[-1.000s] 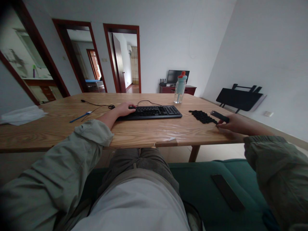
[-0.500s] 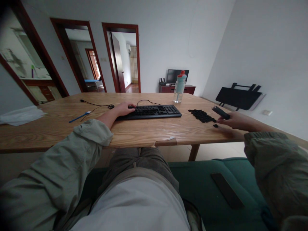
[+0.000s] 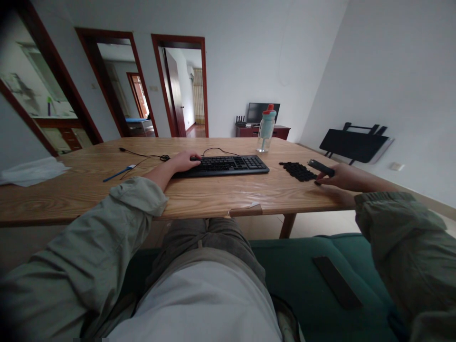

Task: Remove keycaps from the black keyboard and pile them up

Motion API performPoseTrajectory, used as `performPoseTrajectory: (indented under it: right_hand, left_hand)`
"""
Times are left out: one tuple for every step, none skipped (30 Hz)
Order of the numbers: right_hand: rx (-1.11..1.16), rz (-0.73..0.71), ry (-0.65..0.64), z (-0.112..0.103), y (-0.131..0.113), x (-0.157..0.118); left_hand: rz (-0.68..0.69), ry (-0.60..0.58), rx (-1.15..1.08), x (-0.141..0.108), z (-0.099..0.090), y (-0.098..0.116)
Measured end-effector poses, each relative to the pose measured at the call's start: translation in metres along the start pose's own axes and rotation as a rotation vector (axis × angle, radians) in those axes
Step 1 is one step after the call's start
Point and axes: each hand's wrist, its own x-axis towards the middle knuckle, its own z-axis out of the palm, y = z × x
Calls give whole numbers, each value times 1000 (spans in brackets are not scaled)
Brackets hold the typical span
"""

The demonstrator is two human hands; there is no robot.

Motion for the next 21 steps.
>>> performPoseTrajectory:
  right_hand:
    - [-16,19,-32,0,-4,-1]
    - [-43,47,-76,0,-7,-1]
    - [-72,74,-115,-1,-10,0]
    - [-87,79,-110,-1,-10,1]
    - [-105,79,-101,-2,-10,2]
    - [-129,83,-90,-2,-9,3]
    - [-157,95,-66,-2,-7,4]
    - [-179,106,-35,-2,-5,3]
    - [-185,113,13,-1,-4,2]
    - [-170,115,78,-1,-4,-1]
    - [-129,106,147,1,-6,-5]
    - [-68,86,216,2,-12,-10]
    - [-1,64,276,4,-19,-17]
    - [63,35,305,7,-29,-25]
    - [107,3,319,10,-40,-35]
    - [137,-43,319,13,-51,-47]
    - [175,-90,308,17,-61,-61]
    - [211,-126,286,23,-69,-77]
    - [243,-144,224,31,-73,-95]
    - [257,-148,152,42,-73,-114]
    - [264,-119,105,58,-69,-134]
  left_hand:
    - [1,2,2,0,0,0]
    - [2,5,3,0,1,-1]
    - [4,7,2,0,1,-1]
    - [6,8,-1,0,2,-2]
    - [8,8,-5,1,3,-3]
    - [7,8,-9,1,3,-4]
    - [3,9,-11,1,2,-4]
    - [1,12,-10,1,1,-3]
    - [4,25,-14,1,-2,0]
    - [14,48,-22,0,-6,5]
    - [39,77,-40,-1,-13,12]
    - [65,128,-78,-5,-21,21]
    - [100,165,-118,-11,-32,32]
    - [133,188,-160,-21,-44,46]
    - [148,191,-199,-34,-56,60]
    - [146,183,-237,-51,-69,74]
    - [136,151,-282,-72,-80,87]
    - [129,83,-350,-96,-89,96]
    - [139,-21,-457,-121,-94,102]
    - [179,-199,-595,-147,-94,103]
    - [229,-449,-729,-173,-87,99]
